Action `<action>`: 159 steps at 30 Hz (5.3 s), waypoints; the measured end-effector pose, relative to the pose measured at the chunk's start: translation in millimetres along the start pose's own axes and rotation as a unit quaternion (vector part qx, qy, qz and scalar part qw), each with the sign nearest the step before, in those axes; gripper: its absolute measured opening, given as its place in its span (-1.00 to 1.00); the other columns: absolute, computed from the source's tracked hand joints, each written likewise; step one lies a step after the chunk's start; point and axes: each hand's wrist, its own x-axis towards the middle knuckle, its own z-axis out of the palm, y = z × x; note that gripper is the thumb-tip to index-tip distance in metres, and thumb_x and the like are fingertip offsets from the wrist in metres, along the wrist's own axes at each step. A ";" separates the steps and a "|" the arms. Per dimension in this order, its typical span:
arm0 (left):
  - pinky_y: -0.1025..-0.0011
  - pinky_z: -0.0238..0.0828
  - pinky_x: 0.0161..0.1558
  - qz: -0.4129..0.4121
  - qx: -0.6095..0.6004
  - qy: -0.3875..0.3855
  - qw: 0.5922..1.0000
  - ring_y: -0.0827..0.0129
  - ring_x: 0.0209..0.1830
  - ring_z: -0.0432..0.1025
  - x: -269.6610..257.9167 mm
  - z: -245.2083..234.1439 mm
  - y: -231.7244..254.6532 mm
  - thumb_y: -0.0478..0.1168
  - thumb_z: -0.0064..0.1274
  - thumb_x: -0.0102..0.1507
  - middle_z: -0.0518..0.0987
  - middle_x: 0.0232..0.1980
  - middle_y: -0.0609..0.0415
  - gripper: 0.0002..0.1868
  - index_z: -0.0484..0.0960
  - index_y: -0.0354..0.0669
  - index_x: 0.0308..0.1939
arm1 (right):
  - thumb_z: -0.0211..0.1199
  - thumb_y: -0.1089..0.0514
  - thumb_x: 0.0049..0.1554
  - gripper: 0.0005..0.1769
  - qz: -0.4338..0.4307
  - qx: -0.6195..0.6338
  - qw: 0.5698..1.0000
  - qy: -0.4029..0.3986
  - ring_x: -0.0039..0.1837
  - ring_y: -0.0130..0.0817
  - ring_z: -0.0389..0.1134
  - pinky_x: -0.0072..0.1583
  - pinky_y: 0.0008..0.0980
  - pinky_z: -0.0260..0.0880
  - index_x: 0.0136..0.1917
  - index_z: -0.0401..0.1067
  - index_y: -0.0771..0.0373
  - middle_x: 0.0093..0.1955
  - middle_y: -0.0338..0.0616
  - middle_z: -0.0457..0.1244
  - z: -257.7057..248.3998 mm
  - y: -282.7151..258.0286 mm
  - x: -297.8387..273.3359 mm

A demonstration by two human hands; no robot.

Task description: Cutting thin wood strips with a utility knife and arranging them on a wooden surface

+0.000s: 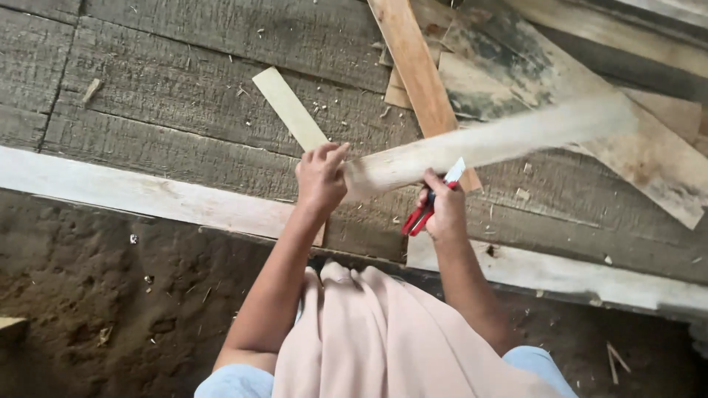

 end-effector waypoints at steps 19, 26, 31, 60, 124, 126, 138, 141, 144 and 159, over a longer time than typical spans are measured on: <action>-0.42 -0.35 0.48 0.141 0.009 -0.311 0.940 -0.24 0.68 -0.31 -71.8 41.5 74.9 0.01 0.07 0.32 -0.04 0.68 -0.07 -0.17 0.03 0.31 0.62 | 0.45 0.10 0.14 -0.62 0.067 0.057 0.977 0.192 -0.44 -0.37 0.23 -0.39 -0.39 0.30 -0.05 0.26 0.29 -0.37 -0.20 0.12 -61.8 64.7 -40.4; -0.46 -0.30 0.46 0.142 0.015 -0.300 0.943 -0.17 0.65 -0.23 -77.8 43.4 65.1 0.23 -0.03 0.31 0.01 0.62 -0.03 -0.20 0.05 0.39 0.60 | 0.40 0.00 0.14 -0.61 0.107 -0.143 0.983 0.039 -0.57 -0.30 0.26 -0.48 -0.36 0.26 -0.10 0.42 0.42 -0.42 0.14 0.29 -80.0 63.6 -50.3; -0.47 -0.31 0.46 0.140 0.016 -0.305 0.942 -0.17 0.66 -0.28 -80.3 40.9 65.4 0.05 0.05 0.28 0.00 0.62 -0.04 -0.24 0.16 0.31 0.56 | 0.34 0.01 0.15 -0.62 0.092 -0.310 0.942 -0.085 -0.55 -0.34 0.32 -0.49 -0.37 0.35 -0.05 0.48 0.43 -0.32 0.17 0.39 -67.2 26.2 -66.5; -0.23 -0.32 0.51 0.153 0.037 -0.344 0.926 0.01 0.64 -0.13 -68.6 23.1 65.1 0.00 -0.25 0.33 0.23 0.57 0.01 -0.36 0.36 -0.08 0.49 | 0.27 -0.01 0.15 -0.60 -0.194 -0.633 0.722 -0.204 0.17 0.22 0.40 0.18 0.19 0.43 0.24 0.41 0.11 0.22 -0.03 0.24 85.4 53.0 -22.9; -0.44 -0.60 0.46 0.104 0.029 -0.452 0.885 -0.19 0.67 -0.54 -64.2 43.0 60.7 0.23 0.06 0.27 -0.38 0.73 0.26 -0.13 -0.04 0.65 0.59 | 0.32 0.03 0.12 -0.45 -0.049 -0.608 0.784 -0.116 0.17 -0.02 0.44 0.21 0.04 0.47 0.36 0.29 -0.16 0.07 -0.05 0.32 -116.7 54.7 -41.9; -0.44 -0.64 0.45 0.104 0.039 -0.457 0.883 -0.18 0.66 -0.59 -62.7 39.0 66.2 0.24 0.03 0.28 -0.40 0.72 0.25 -0.13 -0.08 0.66 0.60 | 0.30 0.01 0.13 -0.46 -0.042 -0.613 0.781 -0.110 0.20 0.00 0.43 0.23 0.07 0.46 0.36 0.26 -0.21 0.10 -0.07 0.31 -118.5 62.0 -37.7; -0.44 -0.67 0.45 0.088 0.049 -0.490 0.866 -0.23 0.64 -0.66 -52.8 29.3 76.8 0.20 0.00 0.30 -0.49 0.72 0.09 -0.17 -0.02 0.58 0.60 | 0.22 -0.03 0.17 -0.47 -0.006 -0.643 0.760 -0.097 0.24 0.02 0.41 0.24 0.08 0.45 0.39 0.19 -0.20 0.17 -0.06 0.29 -107.1 61.3 -38.8; -0.44 -0.69 0.44 0.086 0.033 -0.492 0.865 -0.24 0.64 -0.69 -51.7 25.4 79.7 0.15 -0.01 0.31 -0.50 0.72 0.09 -0.18 -0.03 0.58 0.60 | 0.23 -0.02 0.16 -0.47 -0.005 -0.631 0.769 -0.102 0.25 0.04 0.41 0.24 0.09 0.44 0.37 0.19 -0.19 0.18 -0.06 0.29 -106.7 56.3 -43.8; -0.44 -0.70 0.44 0.081 0.032 -0.488 0.868 -0.23 0.64 -0.69 -50.8 26.5 81.3 0.15 0.00 0.30 -0.47 0.72 0.09 -0.18 -0.02 0.59 0.60 | 0.23 -0.01 0.16 -0.47 -0.005 -0.635 0.766 -0.098 0.24 0.06 0.41 0.24 0.12 0.44 0.37 0.19 -0.17 0.17 -0.04 0.30 -103.4 55.1 -42.3; -0.45 -0.69 0.43 0.077 0.028 -0.490 0.868 -0.21 0.64 -0.71 -54.4 34.1 76.1 0.16 0.02 0.27 -0.47 0.72 0.16 -0.18 0.03 0.59 0.59 | 0.07 0.17 0.05 -0.46 0.067 -0.378 0.922 -0.054 -0.34 -0.19 0.40 -0.24 -0.25 0.48 0.33 0.27 0.16 -0.26 0.01 0.28 -117.5 59.7 -5.4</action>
